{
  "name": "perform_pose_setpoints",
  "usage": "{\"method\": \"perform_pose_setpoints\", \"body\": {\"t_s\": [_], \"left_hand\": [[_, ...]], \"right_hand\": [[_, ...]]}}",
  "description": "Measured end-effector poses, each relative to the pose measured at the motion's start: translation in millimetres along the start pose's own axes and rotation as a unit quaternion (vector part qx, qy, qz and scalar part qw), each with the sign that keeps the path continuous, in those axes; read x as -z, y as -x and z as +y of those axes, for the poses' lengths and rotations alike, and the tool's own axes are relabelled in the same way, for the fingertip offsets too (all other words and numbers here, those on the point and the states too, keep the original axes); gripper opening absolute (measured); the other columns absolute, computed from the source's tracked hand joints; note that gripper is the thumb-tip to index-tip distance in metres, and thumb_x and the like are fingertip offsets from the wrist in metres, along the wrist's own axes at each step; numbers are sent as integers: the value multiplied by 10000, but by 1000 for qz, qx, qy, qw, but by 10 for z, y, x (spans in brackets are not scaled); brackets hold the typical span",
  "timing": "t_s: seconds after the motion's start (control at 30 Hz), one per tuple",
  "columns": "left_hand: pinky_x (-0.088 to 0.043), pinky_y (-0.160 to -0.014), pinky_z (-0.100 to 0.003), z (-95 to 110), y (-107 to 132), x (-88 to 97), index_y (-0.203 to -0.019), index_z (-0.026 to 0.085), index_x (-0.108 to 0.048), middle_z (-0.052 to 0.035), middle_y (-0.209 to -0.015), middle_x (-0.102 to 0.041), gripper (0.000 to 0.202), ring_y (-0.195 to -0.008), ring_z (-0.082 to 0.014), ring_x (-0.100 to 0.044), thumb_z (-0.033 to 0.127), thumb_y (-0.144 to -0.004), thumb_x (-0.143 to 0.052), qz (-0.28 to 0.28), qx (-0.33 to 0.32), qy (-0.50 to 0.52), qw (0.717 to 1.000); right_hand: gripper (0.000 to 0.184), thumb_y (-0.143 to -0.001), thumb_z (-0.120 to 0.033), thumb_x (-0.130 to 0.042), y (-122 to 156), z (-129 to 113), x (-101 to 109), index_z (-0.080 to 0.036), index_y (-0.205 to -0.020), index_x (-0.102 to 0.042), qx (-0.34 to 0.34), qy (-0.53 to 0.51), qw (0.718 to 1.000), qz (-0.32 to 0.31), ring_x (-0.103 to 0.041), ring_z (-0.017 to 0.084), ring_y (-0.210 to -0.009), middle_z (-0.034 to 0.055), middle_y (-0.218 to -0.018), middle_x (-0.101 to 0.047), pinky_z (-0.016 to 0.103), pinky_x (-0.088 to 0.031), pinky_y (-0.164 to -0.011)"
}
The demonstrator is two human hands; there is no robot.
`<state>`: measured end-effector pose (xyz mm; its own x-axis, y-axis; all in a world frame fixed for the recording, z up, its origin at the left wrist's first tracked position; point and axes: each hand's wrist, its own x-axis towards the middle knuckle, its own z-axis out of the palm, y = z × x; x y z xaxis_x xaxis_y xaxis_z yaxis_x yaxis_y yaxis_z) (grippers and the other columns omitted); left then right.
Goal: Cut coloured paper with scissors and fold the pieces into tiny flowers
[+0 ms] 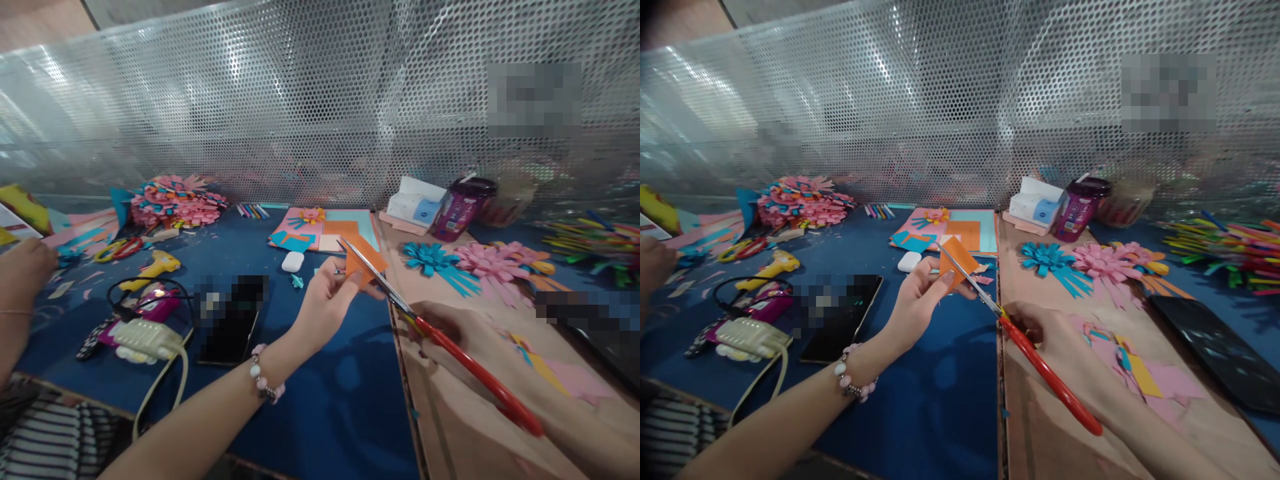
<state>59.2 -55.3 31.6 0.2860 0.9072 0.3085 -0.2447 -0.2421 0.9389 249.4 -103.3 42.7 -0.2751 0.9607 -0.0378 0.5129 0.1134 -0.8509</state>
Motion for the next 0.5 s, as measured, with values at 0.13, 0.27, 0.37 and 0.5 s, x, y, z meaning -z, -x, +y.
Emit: {"method": "perform_pose_setpoints", "body": {"t_s": [0.13, 0.27, 0.37, 0.5], "left_hand": [[-470, -805, -312, -1, 0, -3, -904, 190, -463, -61, -864, -709, 89, -740, -154, -675, 275, -881, -479, -3, -3, 4, 1000], [-467, -815, -313, -11, -2, -3, -904, 184, -460, -59, -841, -711, 82, -747, -156, -677, 262, -883, -475, -6, -6, 8, 1000], [-458, -823, -313, -14, -4, 1, -892, 180, -457, -52, -770, -710, 77, -779, -167, -680, 256, -886, -470, -2, -4, 1, 1000], [-456, -835, -323, -18, -10, 4, -882, 179, -450, -46, -738, -709, 69, -784, -170, -681, 246, -886, -468, -3, -1, 3, 1000]], "right_hand": [[87, -658, -190, -522, -4, 5, 5, -180, -741, -542, -6, 25, 1000, 10, -517, 116, -559, -38, -604, -516, 202, -400, -514], [120, -652, -175, -505, -1, 25, 5, -176, -764, -549, -8, 25, 1000, 3, -515, 116, -556, -36, -617, -529, 206, -401, -514], [110, -671, -204, -518, 2, 60, 0, -173, -771, -550, -13, 27, 1000, 0, -502, 109, -548, -37, -620, -524, 205, -391, -501], [105, -695, -255, -533, -11, 113, -6, -171, -756, -540, -18, 38, 999, -3, -495, 107, -552, -37, -615, -508, 204, -379, -495]]}}
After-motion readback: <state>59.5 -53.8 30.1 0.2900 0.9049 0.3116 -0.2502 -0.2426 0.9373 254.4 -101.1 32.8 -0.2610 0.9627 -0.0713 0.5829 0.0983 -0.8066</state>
